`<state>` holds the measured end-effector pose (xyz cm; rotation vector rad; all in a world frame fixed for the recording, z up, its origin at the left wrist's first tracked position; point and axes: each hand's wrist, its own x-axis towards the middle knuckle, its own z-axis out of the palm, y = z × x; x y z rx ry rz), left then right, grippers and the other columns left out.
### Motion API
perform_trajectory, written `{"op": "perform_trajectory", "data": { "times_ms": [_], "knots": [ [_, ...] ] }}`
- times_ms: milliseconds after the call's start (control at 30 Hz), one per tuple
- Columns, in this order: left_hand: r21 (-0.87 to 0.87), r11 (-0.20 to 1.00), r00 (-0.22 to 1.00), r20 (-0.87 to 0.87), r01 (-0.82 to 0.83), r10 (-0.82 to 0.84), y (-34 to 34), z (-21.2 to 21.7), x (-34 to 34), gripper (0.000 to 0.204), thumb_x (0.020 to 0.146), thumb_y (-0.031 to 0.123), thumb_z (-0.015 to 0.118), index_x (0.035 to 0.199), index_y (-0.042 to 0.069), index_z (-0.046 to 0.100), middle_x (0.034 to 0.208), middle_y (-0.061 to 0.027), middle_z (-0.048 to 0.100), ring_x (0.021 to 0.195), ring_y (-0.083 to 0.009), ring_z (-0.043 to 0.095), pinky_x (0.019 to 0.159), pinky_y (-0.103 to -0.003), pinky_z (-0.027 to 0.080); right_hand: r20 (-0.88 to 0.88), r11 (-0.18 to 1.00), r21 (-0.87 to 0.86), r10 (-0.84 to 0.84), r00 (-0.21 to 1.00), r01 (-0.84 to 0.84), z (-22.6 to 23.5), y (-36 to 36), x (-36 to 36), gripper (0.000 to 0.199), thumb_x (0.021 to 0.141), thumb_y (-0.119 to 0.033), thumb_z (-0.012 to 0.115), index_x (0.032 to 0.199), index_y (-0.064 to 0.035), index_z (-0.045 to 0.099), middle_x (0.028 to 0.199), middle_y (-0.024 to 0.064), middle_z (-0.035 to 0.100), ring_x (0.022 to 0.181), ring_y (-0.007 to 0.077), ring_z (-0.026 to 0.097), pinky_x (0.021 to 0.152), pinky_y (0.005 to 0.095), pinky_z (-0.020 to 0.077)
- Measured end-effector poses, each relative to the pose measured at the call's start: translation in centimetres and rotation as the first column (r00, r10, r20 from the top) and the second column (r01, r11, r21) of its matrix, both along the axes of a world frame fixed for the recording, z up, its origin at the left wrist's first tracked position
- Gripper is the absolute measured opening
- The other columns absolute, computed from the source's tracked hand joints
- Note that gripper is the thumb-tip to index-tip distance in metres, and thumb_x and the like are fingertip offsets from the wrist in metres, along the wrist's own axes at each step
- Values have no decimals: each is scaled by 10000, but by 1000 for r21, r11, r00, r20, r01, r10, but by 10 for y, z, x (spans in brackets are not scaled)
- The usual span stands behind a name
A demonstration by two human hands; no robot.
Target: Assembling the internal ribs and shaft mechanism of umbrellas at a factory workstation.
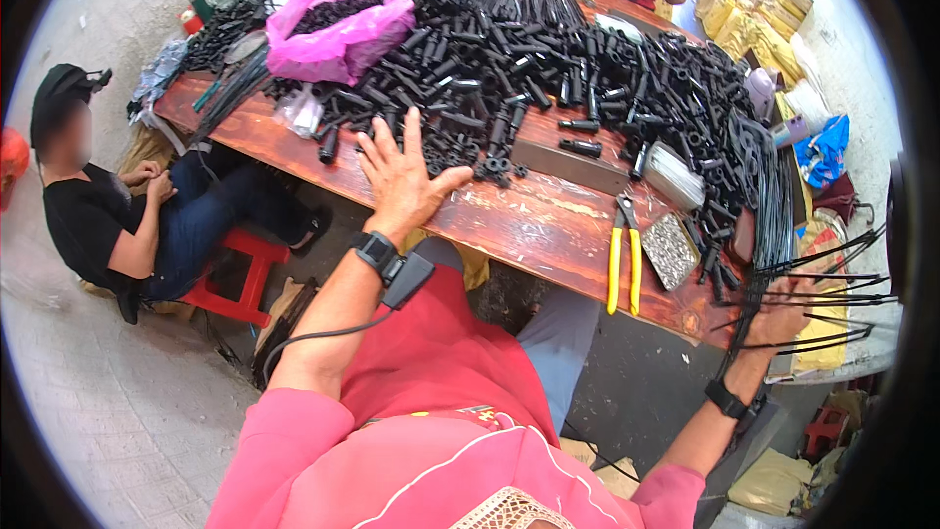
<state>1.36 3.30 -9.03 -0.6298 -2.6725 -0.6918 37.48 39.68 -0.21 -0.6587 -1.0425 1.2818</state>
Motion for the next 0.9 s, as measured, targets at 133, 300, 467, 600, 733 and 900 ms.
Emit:
{"op": "perform_trajectory", "data": {
  "times_ms": [133,300,467,600,733,900],
  "knots": [
    [110,994,1000,7,19,-20,-3,-1,2,1147,653,663,752,1533,189,190,1504,-351,152,1390,-570,66,1120,-633,72,331,994,16,96,939,-107,50,-26,1,225,974,-288,580,834,-113,561,565,-99,408,401,1,302,371,185,209],
    [265,955,990,-80,131,-113,-8,7,9,1085,667,596,784,1514,176,253,1510,-315,192,1421,-502,95,1119,-633,87,620,959,-32,240,747,-282,98,-89,23,146,968,-172,576,1042,-50,606,872,-24,610,745,35,552,664,159,407],
    [138,850,837,-313,508,-450,27,18,39,670,727,529,748,1314,252,583,1505,-192,306,1446,-436,113,1119,-634,69,694,901,102,240,679,-422,124,-145,4,140,975,-228,575,923,-99,596,662,-123,449,515,-38,324,450,154,208],
    [42,806,767,-339,591,-545,60,2,27,403,731,473,741,1066,251,725,1469,-185,366,1438,-461,117,1097,-679,55,789,950,98,108,605,-297,142,-166,-13,172,987,-260,554,933,-102,594,620,-109,402,478,-30,307,406,160,193],
    [-19,819,775,-313,573,-549,50,1,20,160,768,342,736,889,243,773,1414,-158,454,1447,-426,142,1106,-682,40,726,937,173,88,682,-305,135,-170,-10,173,999,-261,541,946,-107,599,606,-108,415,449,-37,289,387,154,180],
    [-27,804,753,-334,594,-568,27,4,-4,124,761,306,739,863,243,771,1379,-158,492,1445,-414,162,1121,-663,43,741,917,118,174,648,-381,123,-174,-14,187,994,-273,554,932,-103,602,604,-105,407,456,-31,273,393,163,164]
  ]
}}
